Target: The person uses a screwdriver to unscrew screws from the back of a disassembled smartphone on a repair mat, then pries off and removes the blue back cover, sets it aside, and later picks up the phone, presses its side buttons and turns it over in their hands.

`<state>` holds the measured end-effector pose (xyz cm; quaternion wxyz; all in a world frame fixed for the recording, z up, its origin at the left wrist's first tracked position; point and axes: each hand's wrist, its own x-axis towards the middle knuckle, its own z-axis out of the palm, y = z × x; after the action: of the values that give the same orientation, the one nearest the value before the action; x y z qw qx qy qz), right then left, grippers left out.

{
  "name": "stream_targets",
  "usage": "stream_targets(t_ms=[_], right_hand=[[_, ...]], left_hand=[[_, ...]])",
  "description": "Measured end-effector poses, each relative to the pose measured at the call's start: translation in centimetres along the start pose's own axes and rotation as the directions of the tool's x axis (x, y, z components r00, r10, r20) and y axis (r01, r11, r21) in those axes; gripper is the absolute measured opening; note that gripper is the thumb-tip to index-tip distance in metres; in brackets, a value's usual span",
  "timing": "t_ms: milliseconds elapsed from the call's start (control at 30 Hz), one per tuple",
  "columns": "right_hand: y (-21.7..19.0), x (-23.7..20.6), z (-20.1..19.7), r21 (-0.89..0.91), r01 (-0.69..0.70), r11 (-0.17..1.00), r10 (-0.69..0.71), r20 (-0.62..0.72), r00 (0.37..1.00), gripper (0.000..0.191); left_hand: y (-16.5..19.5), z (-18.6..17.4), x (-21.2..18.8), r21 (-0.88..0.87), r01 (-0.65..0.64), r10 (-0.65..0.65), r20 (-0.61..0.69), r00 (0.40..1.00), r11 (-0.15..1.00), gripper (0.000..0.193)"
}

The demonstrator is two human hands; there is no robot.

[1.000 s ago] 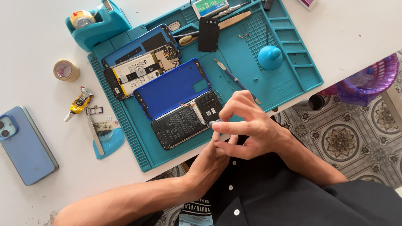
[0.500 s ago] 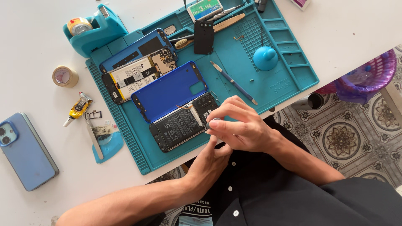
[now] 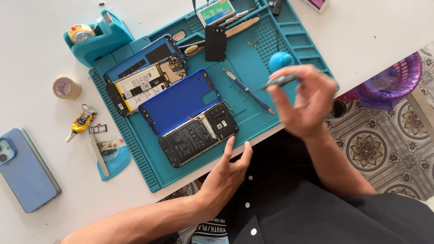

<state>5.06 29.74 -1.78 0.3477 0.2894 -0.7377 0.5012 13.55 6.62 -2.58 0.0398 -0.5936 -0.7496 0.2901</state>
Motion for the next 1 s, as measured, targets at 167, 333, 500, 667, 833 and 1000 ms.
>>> stream_targets(t_ms=[167, 333, 500, 667, 833, 1000], right_hand=[[2.0, -1.3, -1.8, -0.105, -0.145, 0.984, 0.145, -0.009, 0.989, 0.053], [2.4, -2.1, -1.6, -0.086, -0.162, 0.983, 0.160, -0.023, 0.987, 0.054], [2.5, -1.9, -1.7, -0.096, -0.161, 0.982, 0.161, -0.005, 0.987, 0.053], [2.6, -1.8, -1.7, -0.108, -0.147, 0.983, 0.150, 0.011, 0.989, 0.053], [2.6, -1.9, -1.7, -0.089, -0.159, 0.983, 0.162, 0.017, 0.987, 0.053], [2.7, -1.8, -1.7, -0.103, -0.144, 0.984, 0.147, 0.023, 0.989, 0.053]], left_hand=[[-0.1, -0.2, 0.3, -0.007, 0.016, -0.015, 0.007, 1.000, 1.000, 0.052], [-0.1, -0.3, 0.2, -0.027, -0.016, 0.016, 0.013, 1.000, 1.000, 0.057], [-0.4, -0.4, 0.3, -0.030, -0.041, 0.042, 0.054, 0.998, 0.999, 0.058], [-0.5, -0.4, 0.1, -0.013, -0.044, 0.044, 0.045, 0.998, 0.999, 0.059], [-0.5, -0.4, 0.1, -0.002, -0.057, 0.057, 0.048, 0.997, 0.998, 0.059], [-0.6, -0.4, 0.1, 0.001, -0.064, 0.064, 0.047, 0.997, 0.998, 0.056]])
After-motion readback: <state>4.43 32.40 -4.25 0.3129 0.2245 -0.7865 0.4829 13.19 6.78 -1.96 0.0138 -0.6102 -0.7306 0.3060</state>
